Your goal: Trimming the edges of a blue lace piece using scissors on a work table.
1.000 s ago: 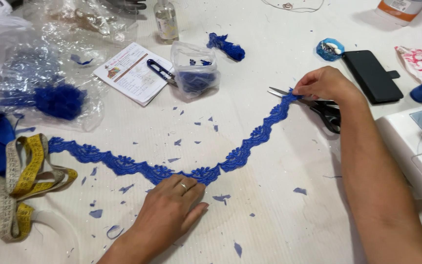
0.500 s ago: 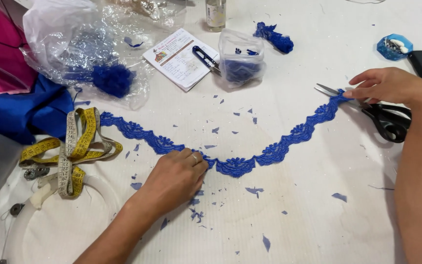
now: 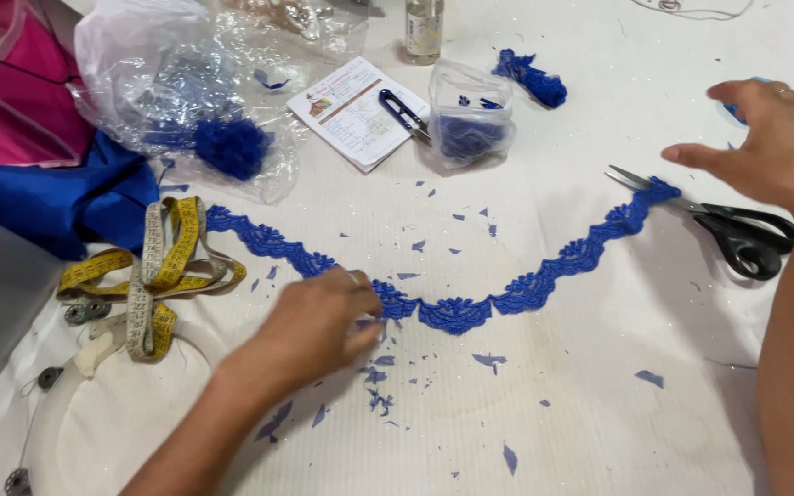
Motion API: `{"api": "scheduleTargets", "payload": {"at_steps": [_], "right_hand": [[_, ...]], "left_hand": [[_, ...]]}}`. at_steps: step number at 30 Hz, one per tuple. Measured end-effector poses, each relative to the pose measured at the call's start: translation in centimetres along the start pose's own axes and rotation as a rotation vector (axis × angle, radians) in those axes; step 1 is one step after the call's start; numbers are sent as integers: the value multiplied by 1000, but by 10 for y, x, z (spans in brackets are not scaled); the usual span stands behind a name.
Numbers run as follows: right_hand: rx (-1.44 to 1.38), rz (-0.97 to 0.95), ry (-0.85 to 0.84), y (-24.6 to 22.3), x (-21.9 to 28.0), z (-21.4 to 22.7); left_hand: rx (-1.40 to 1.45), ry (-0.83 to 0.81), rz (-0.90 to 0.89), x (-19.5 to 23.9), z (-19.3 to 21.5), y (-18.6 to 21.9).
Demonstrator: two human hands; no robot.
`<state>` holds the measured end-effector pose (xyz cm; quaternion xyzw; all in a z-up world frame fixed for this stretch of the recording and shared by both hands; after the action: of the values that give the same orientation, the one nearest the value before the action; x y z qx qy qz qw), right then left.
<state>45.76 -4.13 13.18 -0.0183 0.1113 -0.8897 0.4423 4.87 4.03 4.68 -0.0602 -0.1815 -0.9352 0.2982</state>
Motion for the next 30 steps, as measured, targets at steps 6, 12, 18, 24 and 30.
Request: {"api": "scheduleTargets", "payload": {"at_steps": [6, 12, 18, 24, 30], "right_hand": [[-148, 335, -387, -125, 82, -23], [-13, 950, -736, -212, 190, -115], [7, 1260, -436, -228, 210, -165], [-53, 1213, -440, -224, 213, -175], [16, 1272, -244, -218, 216, -191]], "left_hand": [[-102, 14, 580, 43, 70, -96], [-103, 123, 737, 15, 71, -190], [78, 270, 755, 13, 83, -203], [24, 104, 850, 5, 71, -217], [-239, -5, 924, -9, 58, -255]]}}
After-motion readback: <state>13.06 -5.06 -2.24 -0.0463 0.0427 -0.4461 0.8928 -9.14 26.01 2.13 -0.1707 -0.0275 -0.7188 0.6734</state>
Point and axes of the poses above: each hand's wrist, its own x-axis away from the middle knuckle, its own z-axis out of the back of the hand, y = z × x, the point moved 7 cm from there along -x, towards the middle knuckle, and after that the axes turned 1 degree about -y, right-handed, at the moved point
